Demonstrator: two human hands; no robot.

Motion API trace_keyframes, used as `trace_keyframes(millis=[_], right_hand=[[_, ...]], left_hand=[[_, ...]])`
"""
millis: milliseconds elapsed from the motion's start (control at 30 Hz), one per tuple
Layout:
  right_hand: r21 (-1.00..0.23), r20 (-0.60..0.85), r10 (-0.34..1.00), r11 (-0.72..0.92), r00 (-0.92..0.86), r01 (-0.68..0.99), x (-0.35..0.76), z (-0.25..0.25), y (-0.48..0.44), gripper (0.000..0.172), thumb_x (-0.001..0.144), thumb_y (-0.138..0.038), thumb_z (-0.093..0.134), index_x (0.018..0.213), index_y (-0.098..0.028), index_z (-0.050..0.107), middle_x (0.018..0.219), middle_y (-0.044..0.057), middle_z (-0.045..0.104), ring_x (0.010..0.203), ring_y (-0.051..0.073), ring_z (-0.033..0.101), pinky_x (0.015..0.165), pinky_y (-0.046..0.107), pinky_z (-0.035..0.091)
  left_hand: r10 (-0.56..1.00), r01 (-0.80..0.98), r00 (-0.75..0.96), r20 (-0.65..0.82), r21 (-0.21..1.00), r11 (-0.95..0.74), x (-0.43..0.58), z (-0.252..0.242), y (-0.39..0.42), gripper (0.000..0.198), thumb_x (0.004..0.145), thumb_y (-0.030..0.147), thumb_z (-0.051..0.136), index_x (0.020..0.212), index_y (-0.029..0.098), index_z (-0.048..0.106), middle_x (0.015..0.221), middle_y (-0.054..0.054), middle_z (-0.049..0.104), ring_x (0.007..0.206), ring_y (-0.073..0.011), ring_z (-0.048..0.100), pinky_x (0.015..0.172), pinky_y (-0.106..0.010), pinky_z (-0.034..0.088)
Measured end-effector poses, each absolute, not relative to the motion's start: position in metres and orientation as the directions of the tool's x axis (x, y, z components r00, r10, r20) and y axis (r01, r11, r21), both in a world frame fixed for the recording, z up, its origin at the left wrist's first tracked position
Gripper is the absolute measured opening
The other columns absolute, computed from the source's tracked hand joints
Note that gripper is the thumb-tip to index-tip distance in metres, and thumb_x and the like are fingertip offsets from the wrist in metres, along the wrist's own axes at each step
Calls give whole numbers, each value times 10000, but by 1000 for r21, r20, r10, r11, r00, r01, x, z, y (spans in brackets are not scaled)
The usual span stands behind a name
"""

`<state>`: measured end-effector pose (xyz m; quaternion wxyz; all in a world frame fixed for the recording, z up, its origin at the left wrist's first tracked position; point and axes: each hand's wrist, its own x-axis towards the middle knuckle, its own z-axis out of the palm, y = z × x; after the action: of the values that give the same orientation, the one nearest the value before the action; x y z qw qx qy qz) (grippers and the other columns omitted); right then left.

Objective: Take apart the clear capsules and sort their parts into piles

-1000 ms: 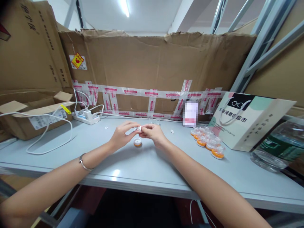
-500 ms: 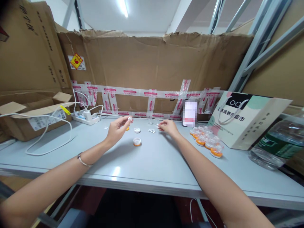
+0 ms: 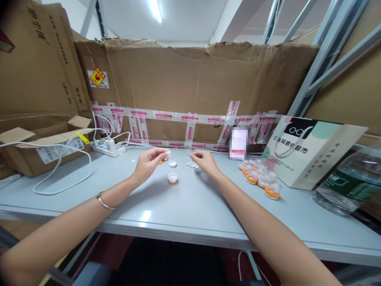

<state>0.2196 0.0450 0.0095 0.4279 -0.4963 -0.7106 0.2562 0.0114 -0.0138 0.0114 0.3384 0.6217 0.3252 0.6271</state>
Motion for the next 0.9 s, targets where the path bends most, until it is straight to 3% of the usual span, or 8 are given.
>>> trace_keyframes(millis=[133,233,400,567,733,900], right_hand=[[-899,364,849,428,-384,94,189,29,5,302,723,-431,582,784,-149,672,730,35,657,680,118,584,692,257,462],[-915,343,835,401,-429,49,178,33,-12,273,681,-397,647,806,-156,675,726,29,662,689,121,594,693,263,477],[-951,304,896,307,-323,-43,177,26,-11,302,616,-391,708,777,-138,670,703,35,678,684,132,623,736,301,499],[-976,211,931,183,-297,-119,173,21,-12,311,582,-354,742,798,-140,675,735,37,693,721,138,643,788,315,506],[-975,216,919,184,-330,-128,171,26,-18,277,654,-404,676,797,-168,699,781,39,703,772,145,654,826,315,499],[-949,310,903,310,-298,-47,173,31,-21,301,663,-409,660,822,-158,709,759,44,706,767,173,655,789,338,519]], left_hand=[[795,-18,111,596,801,-598,12,10,-16,212,731,310,637,822,126,585,725,-30,637,656,-117,595,627,-249,501],[718,116,168,675,710,-695,11,9,-18,179,770,305,598,810,131,598,729,-38,632,675,-124,596,644,-257,498],[426,448,239,873,290,-846,10,10,-21,143,814,234,542,900,169,637,826,-49,613,764,-126,566,699,-263,480],[304,626,370,878,6,-780,10,8,-22,174,834,218,519,970,161,610,851,-58,617,797,-144,547,724,-286,474],[286,668,358,889,-30,-743,8,8,-22,160,843,200,501,960,177,609,847,-46,626,791,-143,550,721,-282,476],[271,666,326,906,-17,-745,9,10,-23,160,835,192,509,962,181,606,850,-47,630,801,-146,562,720,-284,479]])
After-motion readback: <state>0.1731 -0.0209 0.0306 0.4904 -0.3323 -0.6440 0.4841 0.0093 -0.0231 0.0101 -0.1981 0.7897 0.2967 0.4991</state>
